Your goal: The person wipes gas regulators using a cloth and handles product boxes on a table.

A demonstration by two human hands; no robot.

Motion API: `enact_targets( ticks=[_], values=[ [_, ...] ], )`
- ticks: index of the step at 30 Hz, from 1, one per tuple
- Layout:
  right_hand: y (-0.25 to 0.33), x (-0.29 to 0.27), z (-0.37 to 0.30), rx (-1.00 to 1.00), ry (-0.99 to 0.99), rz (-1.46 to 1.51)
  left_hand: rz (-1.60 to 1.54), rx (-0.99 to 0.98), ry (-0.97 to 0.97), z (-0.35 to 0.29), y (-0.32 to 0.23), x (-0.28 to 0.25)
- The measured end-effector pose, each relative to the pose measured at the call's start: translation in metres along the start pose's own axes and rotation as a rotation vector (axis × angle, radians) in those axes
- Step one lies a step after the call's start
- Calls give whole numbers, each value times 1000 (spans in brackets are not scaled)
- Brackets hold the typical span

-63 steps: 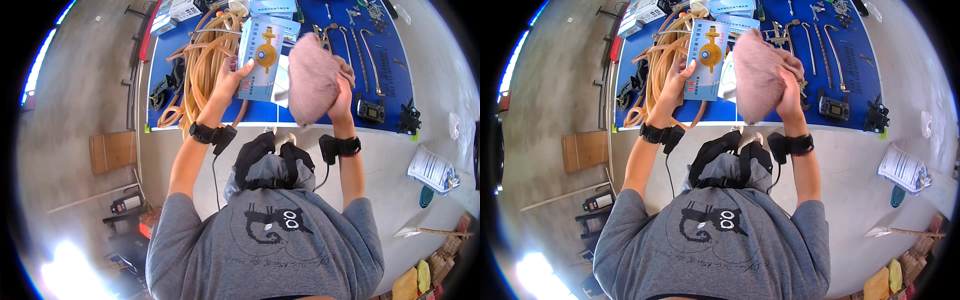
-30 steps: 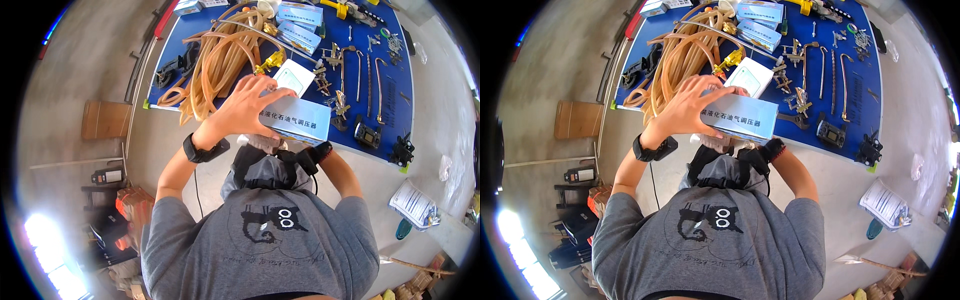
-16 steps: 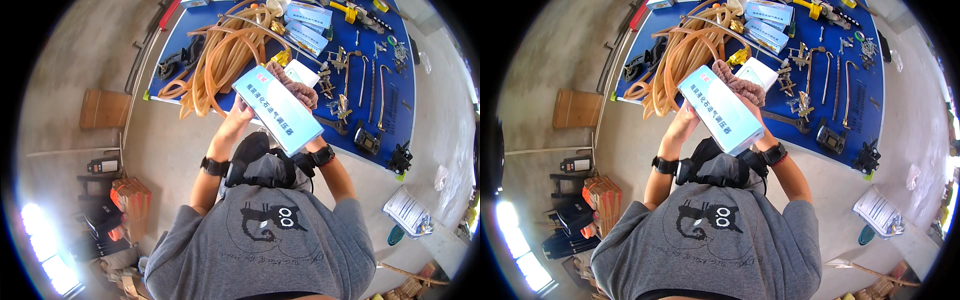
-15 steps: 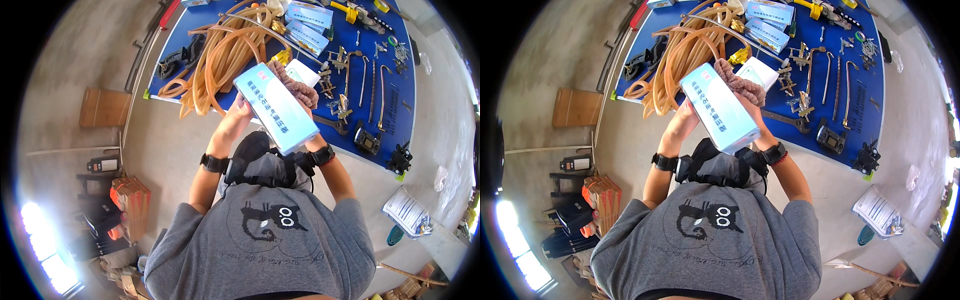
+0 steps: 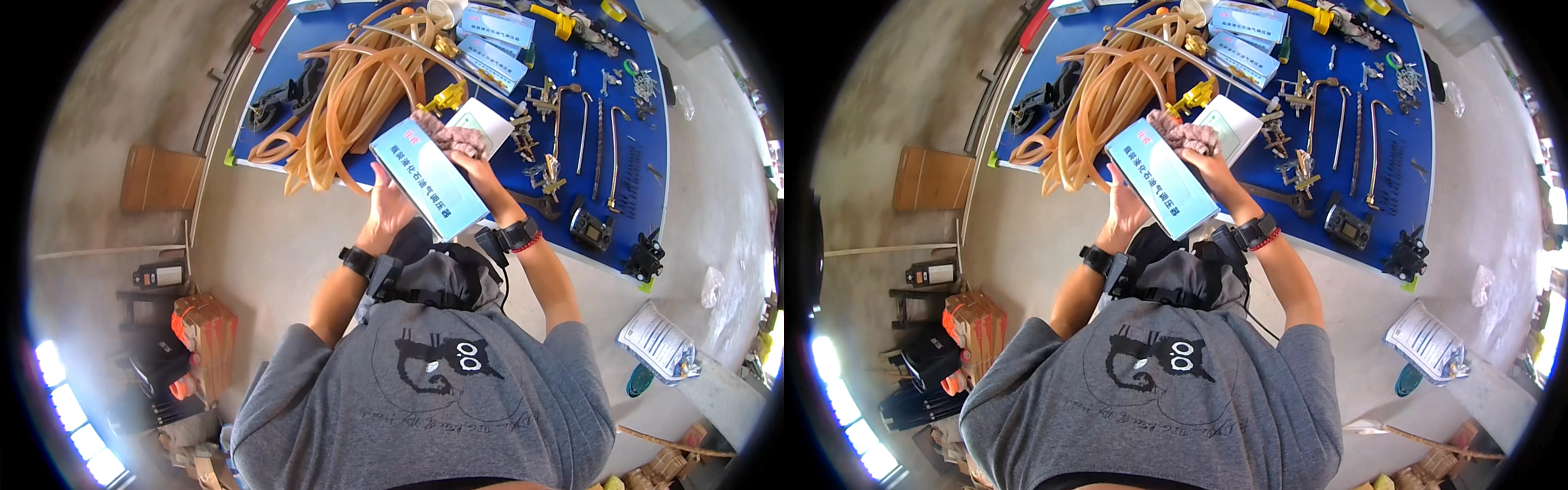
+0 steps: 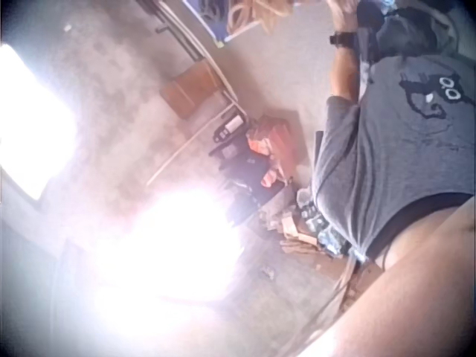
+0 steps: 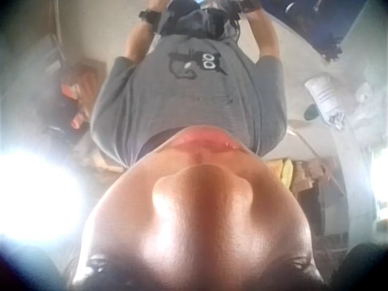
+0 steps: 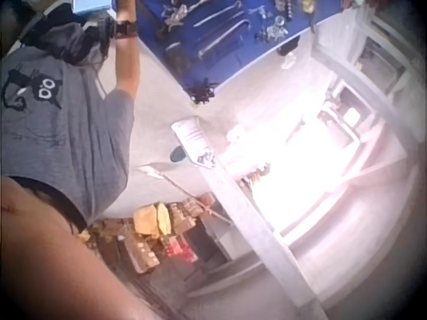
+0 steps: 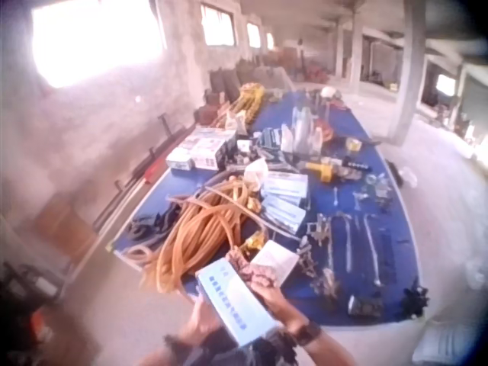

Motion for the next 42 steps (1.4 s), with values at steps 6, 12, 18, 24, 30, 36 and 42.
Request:
enact_targets(
  ticks=[6, 12, 18, 24, 30, 36, 42],
  values=[
    [-30, -9, -1, 282, 97, 115, -168, -88, -74, -19, -12, -18],
    [-45, -3, -10, 408, 82, 249, 100, 11, -160, -36, -28, -35],
    [-48, 21, -5, 441, 81, 445, 100, 126, -175, -32, -38, -22],
    [-58, 52, 10, 434, 111, 382, 232, 289, -279, -42, -96, -21],
    [-37, 97, 22, 255, 139, 399, 281, 471, -329, -112, -197, -41],
    [4, 233, 103, -54, 294, 16, 387, 358, -354, -169, -255, -79],
    [-76, 409, 161, -473, 424, -574, 247, 457, -304, -204, -351, -88]
  ],
)
Point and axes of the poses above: each hand's wrist, its own z-axis towards the middle knuckle, its own x-axis out of the palm, y = z × x, the point moved 6 cm from there along z, towards the middle knuckle, and after that the axes turned 5 degrees about -z, right-handed, at the moved point
